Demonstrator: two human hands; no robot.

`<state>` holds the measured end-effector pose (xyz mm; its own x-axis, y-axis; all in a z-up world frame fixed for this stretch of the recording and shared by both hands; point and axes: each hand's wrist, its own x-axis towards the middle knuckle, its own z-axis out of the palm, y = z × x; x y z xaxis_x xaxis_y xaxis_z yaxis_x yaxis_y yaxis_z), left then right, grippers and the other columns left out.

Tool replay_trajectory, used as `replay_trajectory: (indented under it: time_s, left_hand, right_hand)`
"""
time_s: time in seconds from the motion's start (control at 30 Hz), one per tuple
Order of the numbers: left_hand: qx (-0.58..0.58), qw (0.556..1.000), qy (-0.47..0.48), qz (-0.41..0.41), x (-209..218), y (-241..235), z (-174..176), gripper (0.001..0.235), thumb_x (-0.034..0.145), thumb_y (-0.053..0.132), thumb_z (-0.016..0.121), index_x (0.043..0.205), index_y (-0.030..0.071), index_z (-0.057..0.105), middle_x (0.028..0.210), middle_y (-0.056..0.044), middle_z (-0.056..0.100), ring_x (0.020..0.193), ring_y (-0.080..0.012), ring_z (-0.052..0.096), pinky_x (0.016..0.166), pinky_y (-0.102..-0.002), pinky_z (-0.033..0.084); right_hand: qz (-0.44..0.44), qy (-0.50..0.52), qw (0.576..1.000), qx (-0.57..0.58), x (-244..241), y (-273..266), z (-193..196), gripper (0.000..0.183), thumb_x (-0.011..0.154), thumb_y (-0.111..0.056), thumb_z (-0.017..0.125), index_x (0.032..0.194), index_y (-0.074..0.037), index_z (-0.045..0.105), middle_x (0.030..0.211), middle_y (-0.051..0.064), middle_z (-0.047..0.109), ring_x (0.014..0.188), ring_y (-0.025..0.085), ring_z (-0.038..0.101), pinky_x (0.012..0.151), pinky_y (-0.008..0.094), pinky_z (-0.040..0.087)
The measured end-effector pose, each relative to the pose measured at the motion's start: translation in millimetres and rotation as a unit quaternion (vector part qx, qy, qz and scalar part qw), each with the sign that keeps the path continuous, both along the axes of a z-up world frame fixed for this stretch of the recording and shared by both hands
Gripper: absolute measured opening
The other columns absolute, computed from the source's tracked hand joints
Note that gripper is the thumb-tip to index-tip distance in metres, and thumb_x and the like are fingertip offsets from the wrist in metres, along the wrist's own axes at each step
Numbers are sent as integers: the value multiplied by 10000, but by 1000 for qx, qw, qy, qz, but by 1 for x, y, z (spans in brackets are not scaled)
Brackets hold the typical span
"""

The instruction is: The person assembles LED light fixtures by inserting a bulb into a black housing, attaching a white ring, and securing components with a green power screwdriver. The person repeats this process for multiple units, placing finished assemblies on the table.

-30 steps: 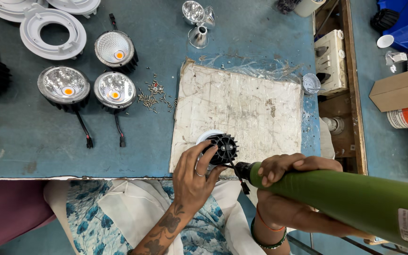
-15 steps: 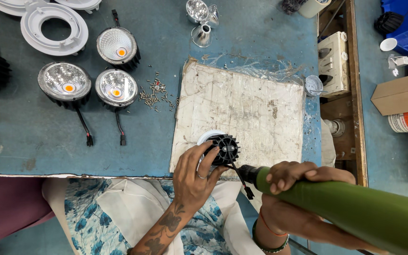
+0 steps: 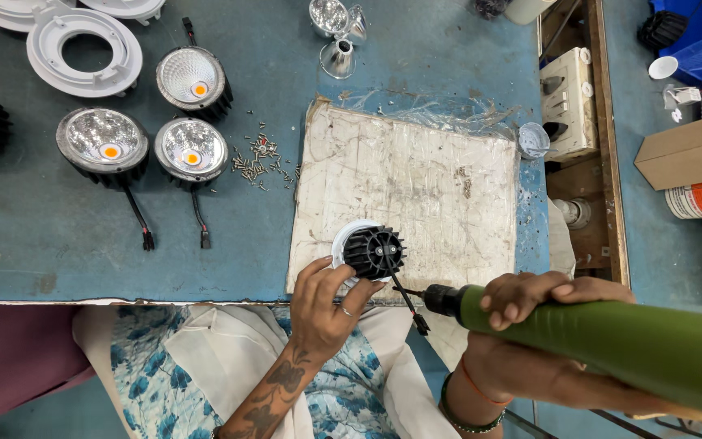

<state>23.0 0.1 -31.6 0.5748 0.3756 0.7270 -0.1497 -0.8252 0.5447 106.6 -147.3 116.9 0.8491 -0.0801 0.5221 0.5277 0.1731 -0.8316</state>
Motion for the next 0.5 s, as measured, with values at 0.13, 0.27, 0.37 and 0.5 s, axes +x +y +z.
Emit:
replay_trajectory:
  time_s: [0.13, 0.27, 0.37, 0.5]
  left_hand:
    - [48, 999, 1, 1, -1, 0, -3, 153, 879, 181, 813, 1031, 162, 811, 1138, -21, 576, 1071, -196, 563, 1028, -426, 529]
    - [50, 999, 3, -3, 1, -4, -12, 131, 898, 194, 822, 1002, 124, 786, 1084, -17, 604, 1040, -194, 563, 1005, -444, 524]
    - [56, 998, 35, -15, -2, -7, -17, 187, 854, 187, 814, 1020, 108, 778, 1044, -32, 631, 987, -212, 600, 1000, -486, 505]
    - [-45, 997, 53, -35, 1, 0, -20, 246, 824, 135, 787, 1053, 222, 764, 993, 13, 669, 891, -221, 644, 1002, -515, 482]
  right_hand:
    - [-58, 21, 995, -74, 0, -5, 3, 1001, 847, -961, 314, 902, 36, 397, 580, 153, 411, 438, 248, 455, 396, 348, 431]
    - [-45, 11, 999, -20, -1, 0, 0, 966, 838, -928, 327, 910, 30, 432, 667, 161, 463, 447, 242, 470, 430, 362, 420]
    - [63, 21, 994, 86, -4, 6, -1, 942, 889, -888, 367, 946, 40, 515, 673, 185, 568, 498, 268, 561, 485, 380, 500]
    - [197, 88, 949, 230, -8, 8, -5, 958, 784, -894, 455, 1049, 18, 584, 807, 195, 670, 634, 279, 653, 596, 402, 569]
